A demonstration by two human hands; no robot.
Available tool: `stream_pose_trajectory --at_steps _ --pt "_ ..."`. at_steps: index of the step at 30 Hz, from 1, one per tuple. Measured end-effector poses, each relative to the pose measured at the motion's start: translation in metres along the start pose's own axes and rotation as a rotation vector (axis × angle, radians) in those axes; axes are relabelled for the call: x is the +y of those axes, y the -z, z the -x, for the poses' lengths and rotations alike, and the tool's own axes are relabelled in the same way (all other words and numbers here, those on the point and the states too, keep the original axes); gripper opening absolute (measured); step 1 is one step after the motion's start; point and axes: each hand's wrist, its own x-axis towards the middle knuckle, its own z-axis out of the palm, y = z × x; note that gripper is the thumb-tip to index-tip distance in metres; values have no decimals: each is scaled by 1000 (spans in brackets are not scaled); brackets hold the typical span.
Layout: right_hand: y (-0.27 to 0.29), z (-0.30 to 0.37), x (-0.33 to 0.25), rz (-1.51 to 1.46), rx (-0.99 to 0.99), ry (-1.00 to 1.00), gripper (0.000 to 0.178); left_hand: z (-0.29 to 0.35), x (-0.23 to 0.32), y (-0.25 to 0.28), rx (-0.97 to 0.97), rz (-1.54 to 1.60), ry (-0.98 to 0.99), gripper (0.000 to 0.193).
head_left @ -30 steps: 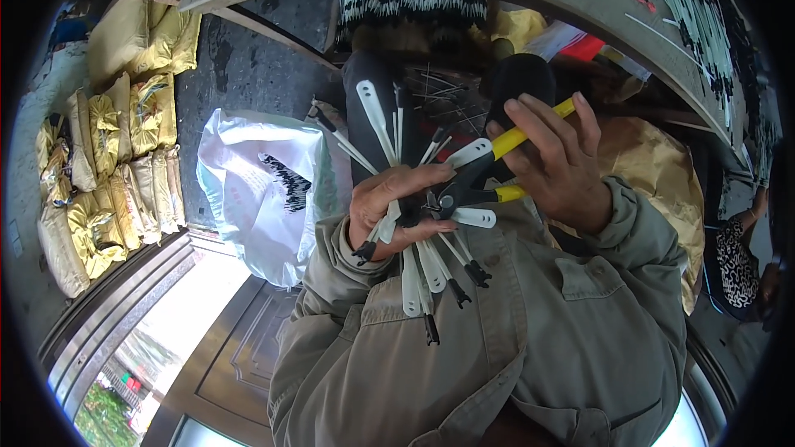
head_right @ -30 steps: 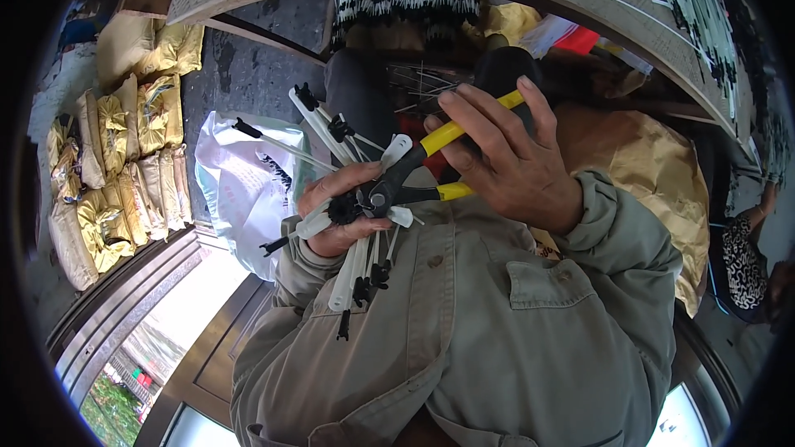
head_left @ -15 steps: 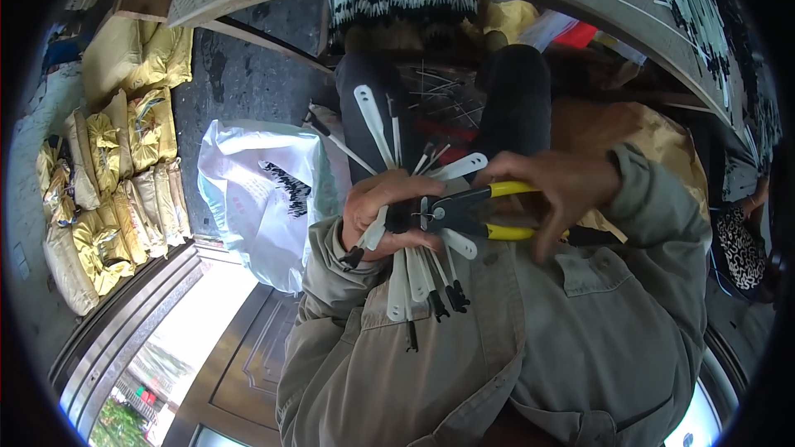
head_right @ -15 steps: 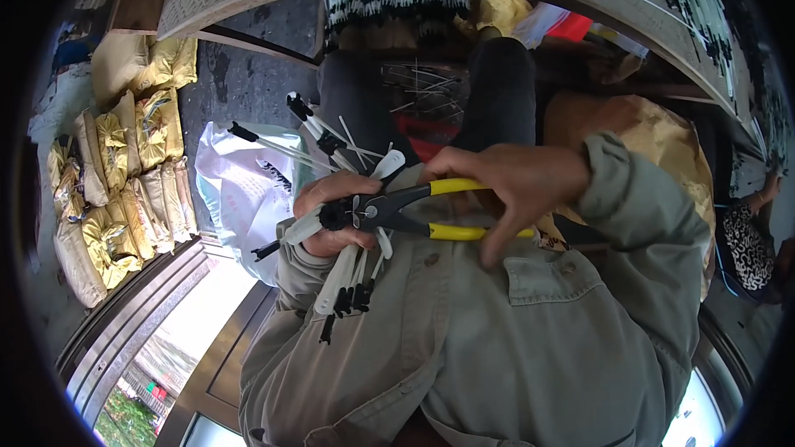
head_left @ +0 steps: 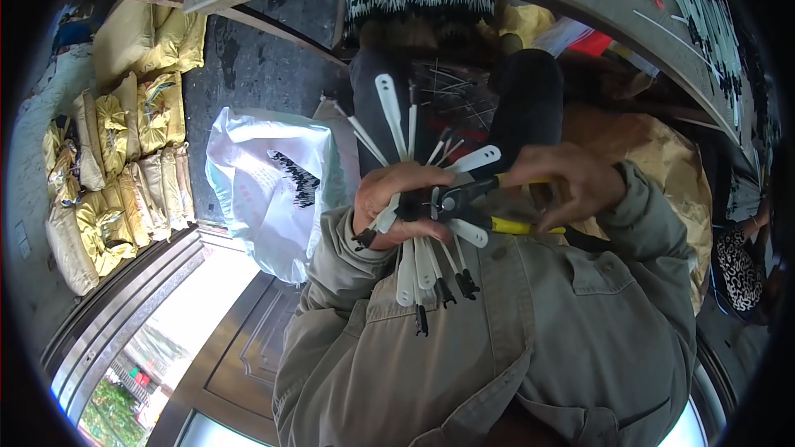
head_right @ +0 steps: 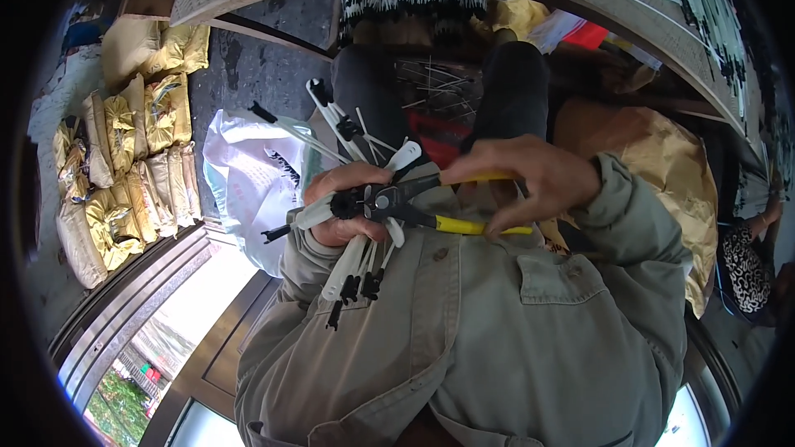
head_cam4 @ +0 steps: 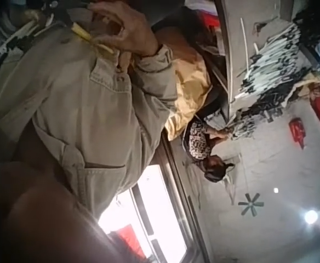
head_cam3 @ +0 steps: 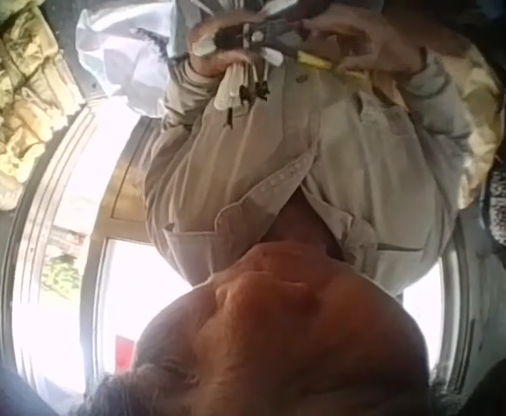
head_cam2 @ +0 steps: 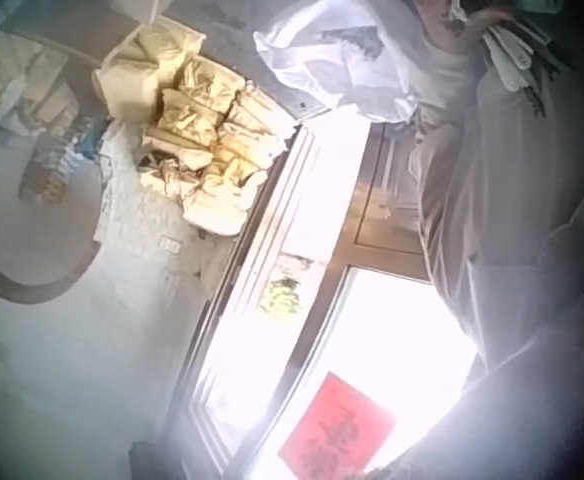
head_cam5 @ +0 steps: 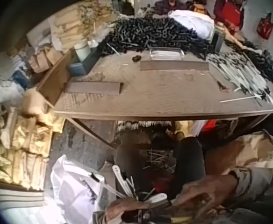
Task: Assembling wire bundles with plastic connectors and metal rods at a factory workstation.
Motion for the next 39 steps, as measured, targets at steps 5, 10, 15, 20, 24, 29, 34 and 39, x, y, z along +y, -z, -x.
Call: stream_pose_trajectory --at_steps 5,10,15,20,24,29,34,39 --pt "-17 -6 -1 1135 278 239 38 5 -3 -10 190 -102 5 56" --pt "-15 -12 25 1196 468 284 27 8 -5 -23 312 -205 108 61" --pt "-12 -25 58 1070 381 353 18 12 -7 -28 481 -156 141 50" --pt "3 -13 32 1196 287 324 22 8 -2 -22 336 -252 129 55" --pt "24 -12 -29 876 -72 -38 25 8 -6 -12 175 7 99 52" --pt "40 -21 -72 521 -259 -337 29 1 -1 -8 42 -13 52 48" --pt "36 -28 -79 796 -325 -184 28 5 -1 -11 39 67 124 47" --pt "14 -24 -62 980 -144 -161 31 4 -10 -1 118 108 59 50"
